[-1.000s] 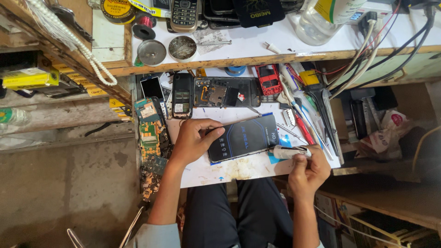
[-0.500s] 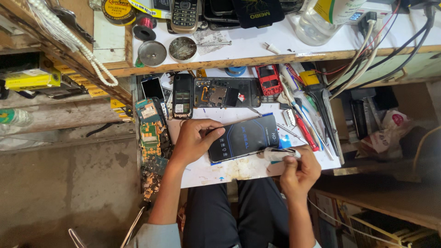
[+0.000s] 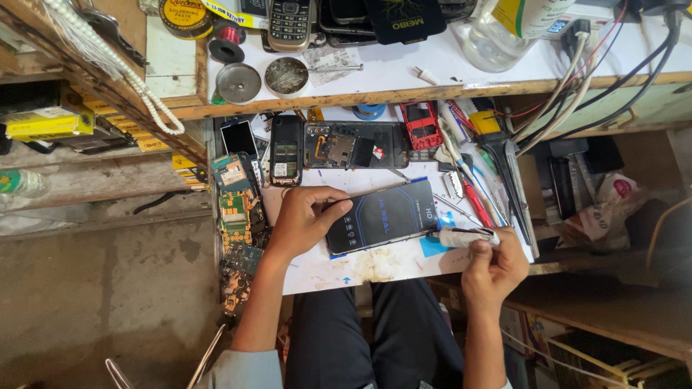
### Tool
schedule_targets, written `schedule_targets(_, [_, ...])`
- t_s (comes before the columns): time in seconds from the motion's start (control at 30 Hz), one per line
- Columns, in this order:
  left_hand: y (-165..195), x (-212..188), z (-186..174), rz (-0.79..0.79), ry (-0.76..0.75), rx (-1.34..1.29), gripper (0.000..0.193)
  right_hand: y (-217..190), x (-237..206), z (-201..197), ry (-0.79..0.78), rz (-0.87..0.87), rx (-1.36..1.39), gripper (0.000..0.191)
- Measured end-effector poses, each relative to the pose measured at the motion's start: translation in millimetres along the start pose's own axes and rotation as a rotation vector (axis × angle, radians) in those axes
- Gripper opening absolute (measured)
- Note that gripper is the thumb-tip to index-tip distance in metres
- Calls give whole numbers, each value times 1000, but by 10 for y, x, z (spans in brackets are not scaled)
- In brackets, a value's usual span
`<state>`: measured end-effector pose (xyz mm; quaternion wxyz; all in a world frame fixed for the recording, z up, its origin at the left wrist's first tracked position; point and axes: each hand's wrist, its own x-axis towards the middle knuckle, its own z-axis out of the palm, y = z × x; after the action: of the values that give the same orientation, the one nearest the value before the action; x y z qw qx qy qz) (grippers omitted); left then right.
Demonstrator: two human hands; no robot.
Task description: The person sits at a repair workbench and squeezes adhesive from a small tube along the edge of a phone back cover, then presses the cover onto the phone body and runs a finger around the seam. They then pick up the phone, press its side button, and hold it while the screen shows a charging indicator.
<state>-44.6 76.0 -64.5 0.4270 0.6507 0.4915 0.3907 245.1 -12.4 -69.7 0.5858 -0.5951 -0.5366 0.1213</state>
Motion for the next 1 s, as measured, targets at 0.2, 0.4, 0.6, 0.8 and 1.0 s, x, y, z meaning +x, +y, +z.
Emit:
schedule_targets(0.2, [8,3,-13,-4,-1,20,16,-57,-45,73,-29,-32,-34,14])
schedule_targets(0.4, [16,0,-6,-13,-4,-13,17,-91,-18,60,-13,-11,-16,18])
schedule_targets(0.6, [6,3,-9,8,-3,-6,17,-103,-53,91,-28,7,-21,21])
schedule_targets(0.8, [11,5,-6,4,-1,7,17,-66,-2,47,-14,-51,-23,23])
schedule_targets(1.0, [12,3,-13,-4,-10,-6,17,-79,-34,59,-29,-64,-62,21])
